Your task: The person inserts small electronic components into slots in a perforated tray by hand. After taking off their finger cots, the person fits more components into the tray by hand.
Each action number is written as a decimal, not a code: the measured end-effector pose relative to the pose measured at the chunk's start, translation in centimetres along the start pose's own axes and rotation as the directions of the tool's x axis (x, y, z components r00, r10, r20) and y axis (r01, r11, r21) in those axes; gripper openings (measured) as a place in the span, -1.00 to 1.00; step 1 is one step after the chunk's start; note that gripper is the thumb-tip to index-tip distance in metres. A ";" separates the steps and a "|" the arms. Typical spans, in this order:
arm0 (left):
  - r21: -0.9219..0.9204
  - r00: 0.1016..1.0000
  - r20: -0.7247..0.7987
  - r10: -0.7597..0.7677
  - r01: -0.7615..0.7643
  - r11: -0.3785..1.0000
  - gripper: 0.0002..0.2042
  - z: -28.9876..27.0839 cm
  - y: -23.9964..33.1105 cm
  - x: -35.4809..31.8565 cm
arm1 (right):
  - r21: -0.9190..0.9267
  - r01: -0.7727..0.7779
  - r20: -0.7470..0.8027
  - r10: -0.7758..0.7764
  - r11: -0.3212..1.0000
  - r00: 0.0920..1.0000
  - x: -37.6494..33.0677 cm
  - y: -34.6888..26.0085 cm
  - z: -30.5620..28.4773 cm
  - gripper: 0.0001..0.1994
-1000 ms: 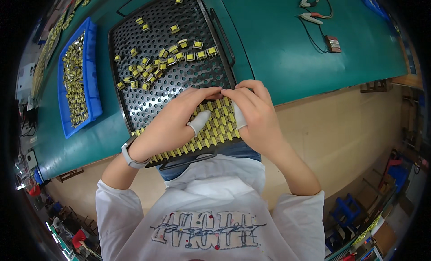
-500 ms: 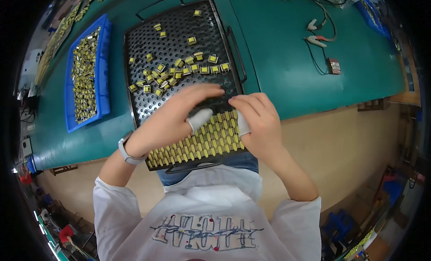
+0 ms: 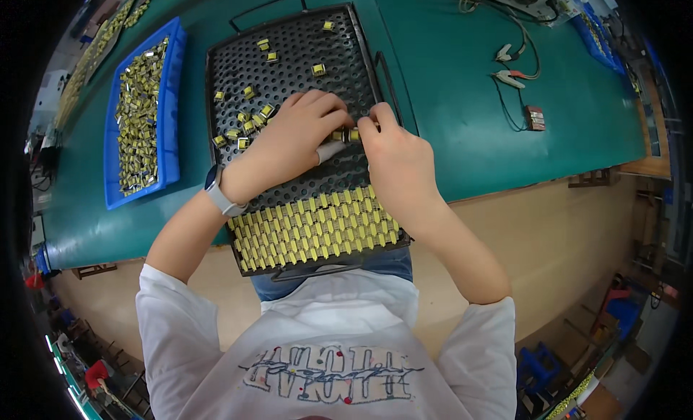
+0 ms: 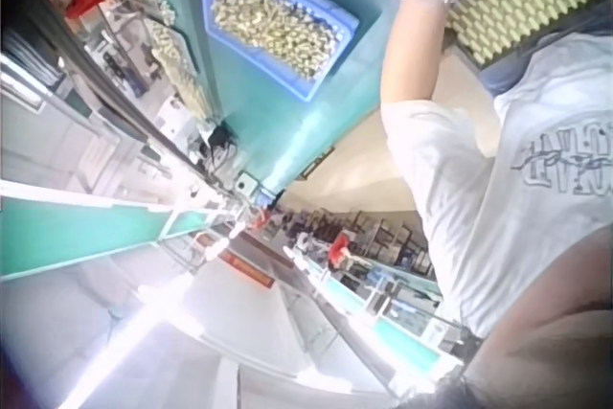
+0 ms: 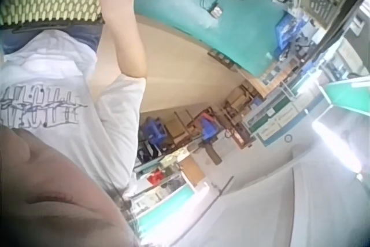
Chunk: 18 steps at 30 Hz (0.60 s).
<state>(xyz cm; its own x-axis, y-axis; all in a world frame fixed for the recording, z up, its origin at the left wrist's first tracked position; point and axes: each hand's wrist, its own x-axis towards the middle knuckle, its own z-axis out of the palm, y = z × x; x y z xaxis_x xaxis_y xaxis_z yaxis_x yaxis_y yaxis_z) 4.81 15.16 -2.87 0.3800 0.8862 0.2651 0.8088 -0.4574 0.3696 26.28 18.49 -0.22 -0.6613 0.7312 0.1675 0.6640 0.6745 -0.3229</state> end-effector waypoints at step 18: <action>0.045 0.999 -0.045 -0.021 0.023 0.999 -0.65 0.3 2.4 0.2 | -0.240 -0.016 0.036 0.025 0.971 0.999 2.0 -0.7 0.9 -0.57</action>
<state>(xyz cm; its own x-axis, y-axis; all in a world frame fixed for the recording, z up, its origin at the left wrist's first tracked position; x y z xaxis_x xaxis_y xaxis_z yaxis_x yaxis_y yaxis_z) 6.99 14.24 -2.20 0.3422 0.8913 0.2974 0.8368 -0.4331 0.3349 24.20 19.41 -0.50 -0.6567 0.7436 0.1256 0.7385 0.6679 -0.0929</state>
